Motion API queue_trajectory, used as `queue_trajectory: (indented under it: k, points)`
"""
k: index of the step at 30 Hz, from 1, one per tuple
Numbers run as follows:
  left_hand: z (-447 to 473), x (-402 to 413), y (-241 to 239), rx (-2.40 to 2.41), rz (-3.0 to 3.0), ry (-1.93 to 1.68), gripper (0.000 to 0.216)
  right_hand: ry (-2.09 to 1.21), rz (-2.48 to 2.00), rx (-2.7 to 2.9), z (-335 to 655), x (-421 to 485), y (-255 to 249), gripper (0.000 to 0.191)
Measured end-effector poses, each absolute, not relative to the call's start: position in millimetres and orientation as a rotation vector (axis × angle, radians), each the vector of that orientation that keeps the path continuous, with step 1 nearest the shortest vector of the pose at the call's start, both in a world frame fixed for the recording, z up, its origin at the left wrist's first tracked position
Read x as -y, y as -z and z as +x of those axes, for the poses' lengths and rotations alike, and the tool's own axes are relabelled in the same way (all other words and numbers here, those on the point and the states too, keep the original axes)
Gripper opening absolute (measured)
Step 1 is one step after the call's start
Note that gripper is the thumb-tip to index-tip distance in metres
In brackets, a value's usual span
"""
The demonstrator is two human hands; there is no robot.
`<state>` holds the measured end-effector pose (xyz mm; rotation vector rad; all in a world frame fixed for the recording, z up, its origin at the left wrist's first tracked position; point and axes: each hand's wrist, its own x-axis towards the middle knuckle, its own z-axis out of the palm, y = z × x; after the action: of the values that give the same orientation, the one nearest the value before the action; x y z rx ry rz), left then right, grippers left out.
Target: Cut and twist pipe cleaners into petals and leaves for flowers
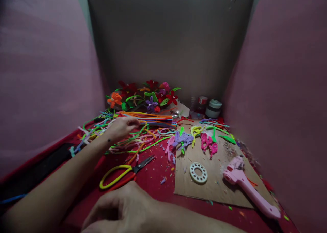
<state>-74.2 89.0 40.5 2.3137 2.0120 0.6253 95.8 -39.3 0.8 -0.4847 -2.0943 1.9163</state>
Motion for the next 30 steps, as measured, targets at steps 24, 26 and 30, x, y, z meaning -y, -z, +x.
queue_trajectory:
  k: [24,26,30]
  points:
    - [-103.5,-75.9,-60.1,-2.313,2.535,-0.07,0.02,-1.446,-0.647,1.957,101.6,18.7,26.7,0.016]
    - [-105.0,-66.1,-69.9,-2.458,2.429,-0.278,0.023,-1.437,-0.65,1.942,100.5,19.1,28.9,0.015]
    - [-90.1,-46.1,-77.6,-2.648,2.172,-1.071,0.022,-1.483,-0.658,1.848,101.1,16.7,29.1,0.015]
